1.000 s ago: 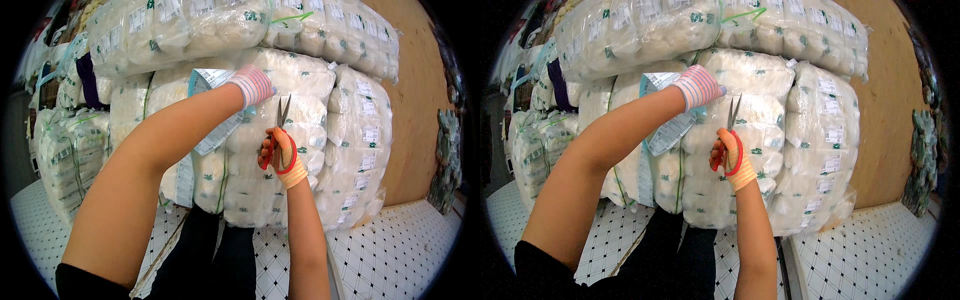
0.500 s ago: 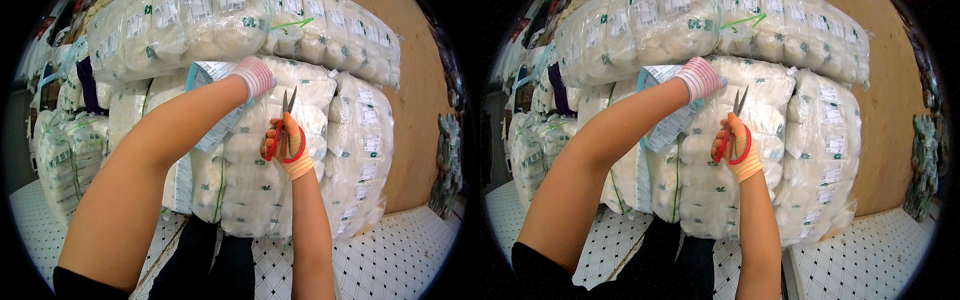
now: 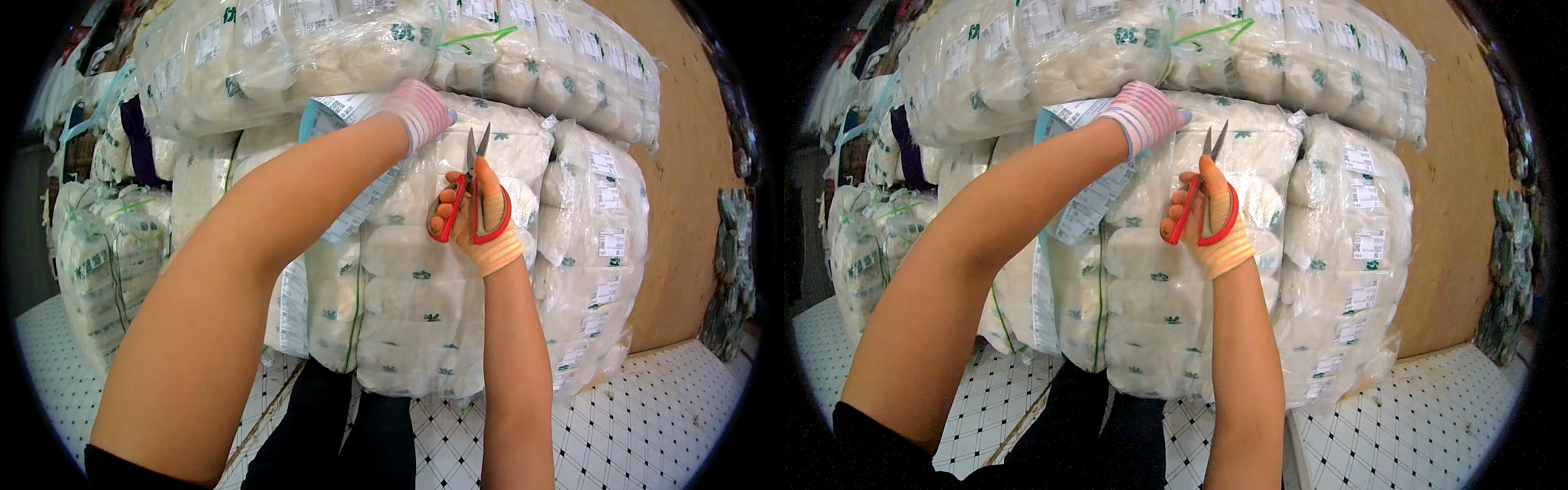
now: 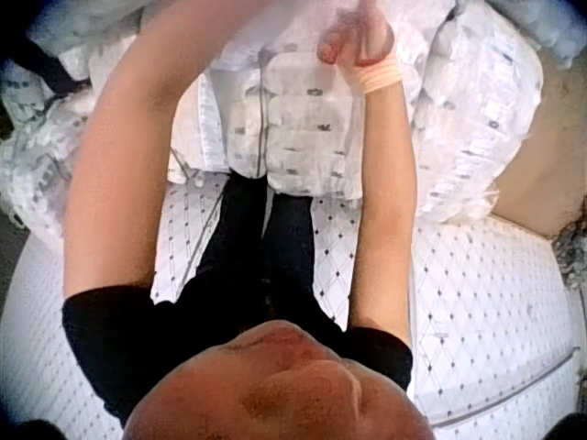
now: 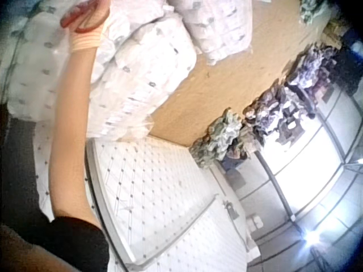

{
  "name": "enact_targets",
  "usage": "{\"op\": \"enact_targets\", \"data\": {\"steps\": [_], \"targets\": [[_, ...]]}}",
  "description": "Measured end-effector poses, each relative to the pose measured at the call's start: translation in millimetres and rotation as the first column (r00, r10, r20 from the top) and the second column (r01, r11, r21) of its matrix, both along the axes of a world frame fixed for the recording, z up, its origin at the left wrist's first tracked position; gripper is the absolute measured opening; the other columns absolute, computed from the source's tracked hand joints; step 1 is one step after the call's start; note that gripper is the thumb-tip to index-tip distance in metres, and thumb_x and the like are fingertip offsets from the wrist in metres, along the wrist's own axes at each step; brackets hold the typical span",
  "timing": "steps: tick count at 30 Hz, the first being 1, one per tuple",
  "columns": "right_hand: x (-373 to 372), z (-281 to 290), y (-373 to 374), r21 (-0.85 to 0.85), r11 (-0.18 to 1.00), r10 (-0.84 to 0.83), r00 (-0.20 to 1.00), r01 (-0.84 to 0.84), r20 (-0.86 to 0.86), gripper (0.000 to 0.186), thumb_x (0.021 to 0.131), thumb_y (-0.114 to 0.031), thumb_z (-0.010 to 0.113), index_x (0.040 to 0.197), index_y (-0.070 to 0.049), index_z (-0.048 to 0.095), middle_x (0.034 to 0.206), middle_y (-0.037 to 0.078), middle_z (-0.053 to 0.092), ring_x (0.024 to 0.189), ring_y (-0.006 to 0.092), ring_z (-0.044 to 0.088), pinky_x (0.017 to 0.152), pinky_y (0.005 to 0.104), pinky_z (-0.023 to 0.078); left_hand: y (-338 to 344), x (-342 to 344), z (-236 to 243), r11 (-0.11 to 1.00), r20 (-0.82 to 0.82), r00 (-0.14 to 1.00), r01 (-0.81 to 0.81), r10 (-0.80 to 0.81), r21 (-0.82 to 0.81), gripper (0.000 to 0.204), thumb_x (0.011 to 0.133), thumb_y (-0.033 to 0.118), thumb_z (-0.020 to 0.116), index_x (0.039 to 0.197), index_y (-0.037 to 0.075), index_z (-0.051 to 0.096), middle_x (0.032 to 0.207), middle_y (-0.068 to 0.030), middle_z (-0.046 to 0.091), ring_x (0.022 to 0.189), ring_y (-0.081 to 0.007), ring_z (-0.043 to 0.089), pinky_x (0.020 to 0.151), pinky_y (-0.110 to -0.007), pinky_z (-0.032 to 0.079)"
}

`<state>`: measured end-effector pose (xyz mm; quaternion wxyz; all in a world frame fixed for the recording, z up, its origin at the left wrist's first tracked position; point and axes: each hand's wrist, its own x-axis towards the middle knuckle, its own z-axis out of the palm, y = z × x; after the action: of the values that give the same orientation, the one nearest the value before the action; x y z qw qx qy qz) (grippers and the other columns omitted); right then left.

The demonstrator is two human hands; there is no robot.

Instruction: The person handles a long strip of printed labels, detaches individual labels by hand, and applies them to large plastic-wrapped bags of items. They then use shears to cut through the plastic ties securing a stack of bags.

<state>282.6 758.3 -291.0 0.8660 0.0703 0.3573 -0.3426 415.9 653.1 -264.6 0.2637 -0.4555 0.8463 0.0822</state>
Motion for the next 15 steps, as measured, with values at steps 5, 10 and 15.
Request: {"op": "enact_targets", "data": {"steps": [5,10,15], "targets": [[4.2,-10.3,-28.3,0.026,0.997,-0.069,0.997,0.068,0.022,0.05,0.071,-0.051,0.058,0.084,-0.005,0.045,0.059,0.004,0.042,0.046,0.0153,0.039,0.045,0.0303,0.033,-3.8,2.3,-11.9,0.972,-0.131,0.963,-0.236,0.235,0.007,0.049,0.085,0.038,0.03,0.08,-0.002,0.059,0.079,-0.0179,0.06,0.076,-0.0337,0.057,0.071,-0.041,0.044],[-24.7,-39.0,-57.3,0.063,0.998,-0.029,0.995,0.023,0.1,0.053,0.072,-0.052,0.057,0.084,-0.002,0.045,0.051,-0.003,0.037,0.04,0.0093,0.034,0.035,0.0223,0.027,-4.2,-5.2,-2.2,0.967,-0.109,0.961,-0.254,0.252,-0.004,0.05,0.085,0.037,0.029,0.082,-0.004,0.059,0.078,-0.0185,0.06,0.078,-0.032,0.057,0.072,-0.04,0.044],[-32.7,-27.1,-54.8,0.02,0.992,0.126,0.992,-0.127,0.025,0.055,0.071,-0.053,0.058,0.085,-0.001,0.045,0.054,-0.002,0.039,0.041,0.0083,0.035,0.036,0.0219,0.028,-6.8,-7.7,-5.3,0.955,-0.109,0.952,-0.293,0.286,-0.052,0.052,0.086,0.037,0.029,0.082,-0.004,0.059,0.08,-0.0193,0.059,0.077,-0.0307,0.058,0.073,-0.039,0.044]]}}
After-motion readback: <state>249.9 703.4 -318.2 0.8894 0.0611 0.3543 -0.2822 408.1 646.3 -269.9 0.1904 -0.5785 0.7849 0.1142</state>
